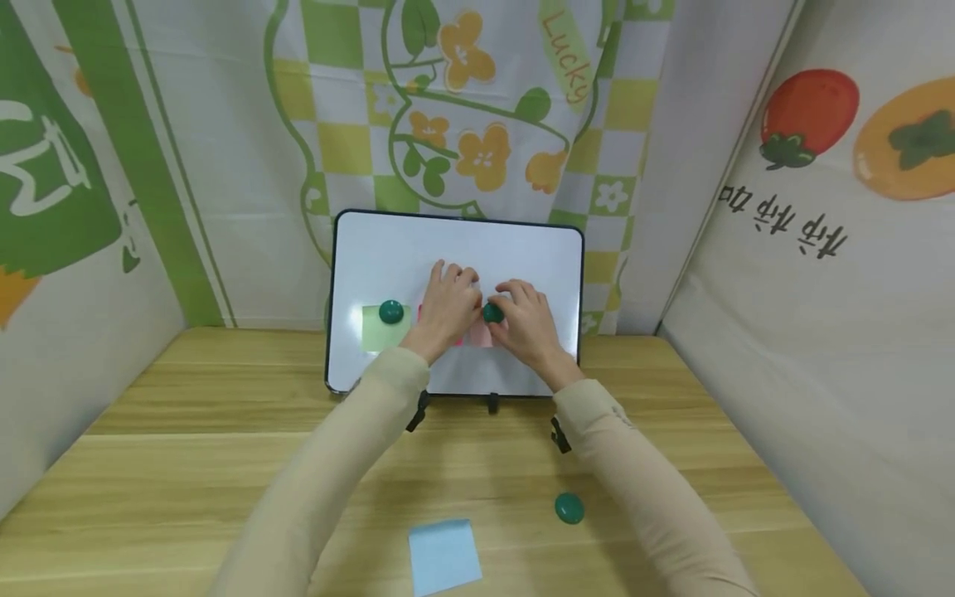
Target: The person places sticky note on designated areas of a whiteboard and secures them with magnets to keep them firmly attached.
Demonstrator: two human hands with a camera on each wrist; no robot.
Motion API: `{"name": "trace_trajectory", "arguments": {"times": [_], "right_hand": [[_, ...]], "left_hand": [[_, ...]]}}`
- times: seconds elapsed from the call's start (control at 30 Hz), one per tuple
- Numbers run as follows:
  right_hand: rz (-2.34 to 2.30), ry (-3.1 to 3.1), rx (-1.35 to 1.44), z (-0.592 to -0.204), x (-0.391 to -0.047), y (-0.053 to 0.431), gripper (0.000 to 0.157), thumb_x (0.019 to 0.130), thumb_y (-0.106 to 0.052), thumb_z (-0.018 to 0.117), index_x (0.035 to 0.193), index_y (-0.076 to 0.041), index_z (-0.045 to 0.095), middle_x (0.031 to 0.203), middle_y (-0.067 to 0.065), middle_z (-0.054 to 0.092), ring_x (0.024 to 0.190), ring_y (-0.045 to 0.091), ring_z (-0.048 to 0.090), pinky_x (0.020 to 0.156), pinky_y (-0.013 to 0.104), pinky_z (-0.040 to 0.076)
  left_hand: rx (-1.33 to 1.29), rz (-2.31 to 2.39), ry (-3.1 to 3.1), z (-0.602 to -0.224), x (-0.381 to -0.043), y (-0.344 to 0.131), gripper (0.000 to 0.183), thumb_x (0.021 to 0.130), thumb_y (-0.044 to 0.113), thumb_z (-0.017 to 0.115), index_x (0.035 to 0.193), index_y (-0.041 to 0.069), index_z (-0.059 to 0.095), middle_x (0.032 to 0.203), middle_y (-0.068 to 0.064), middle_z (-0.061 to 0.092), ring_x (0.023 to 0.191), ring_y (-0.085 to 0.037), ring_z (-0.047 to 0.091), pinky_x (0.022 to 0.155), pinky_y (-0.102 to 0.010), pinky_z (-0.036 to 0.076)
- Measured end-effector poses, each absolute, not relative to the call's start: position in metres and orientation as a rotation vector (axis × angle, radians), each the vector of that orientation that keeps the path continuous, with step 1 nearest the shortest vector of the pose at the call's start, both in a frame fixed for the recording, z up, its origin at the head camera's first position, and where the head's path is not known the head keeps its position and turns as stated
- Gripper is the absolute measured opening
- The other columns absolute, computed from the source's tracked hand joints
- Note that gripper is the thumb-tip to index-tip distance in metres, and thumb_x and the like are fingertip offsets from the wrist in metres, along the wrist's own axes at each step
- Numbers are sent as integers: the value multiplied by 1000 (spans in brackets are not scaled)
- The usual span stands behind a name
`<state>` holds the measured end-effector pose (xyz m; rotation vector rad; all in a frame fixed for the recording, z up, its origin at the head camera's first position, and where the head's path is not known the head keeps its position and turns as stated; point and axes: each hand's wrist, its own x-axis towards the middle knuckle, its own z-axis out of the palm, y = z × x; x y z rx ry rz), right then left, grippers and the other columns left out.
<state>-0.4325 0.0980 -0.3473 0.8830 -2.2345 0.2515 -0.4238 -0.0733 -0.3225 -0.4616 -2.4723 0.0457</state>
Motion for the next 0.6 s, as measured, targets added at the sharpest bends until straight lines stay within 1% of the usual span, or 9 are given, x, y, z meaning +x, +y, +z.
{"name": "trace_trajectory", "arguments": {"times": [0.33, 0.6], "right_hand": [[209, -2261, 842, -349, -436, 93, 36, 82, -22, 79, 115, -8, 71, 130, 11, 59, 127, 31, 51, 99, 49, 47], [185, -2289, 825, -350, -436, 93, 36, 84, -23, 78, 116, -8, 71, 131, 10, 59, 128, 31, 50, 101, 48, 46]], "left_hand": [[-460, 104, -2380, -328, -427, -75, 18, 93, 29, 68, 94, 16, 79, 125, -4, 66, 119, -30, 57, 115, -57, 29], [-463, 159, -2352, -330, -426, -74, 18, 94, 26, 67, 94, 14, 79, 124, -4, 67, 120, -30, 57, 115, -58, 30]]}}
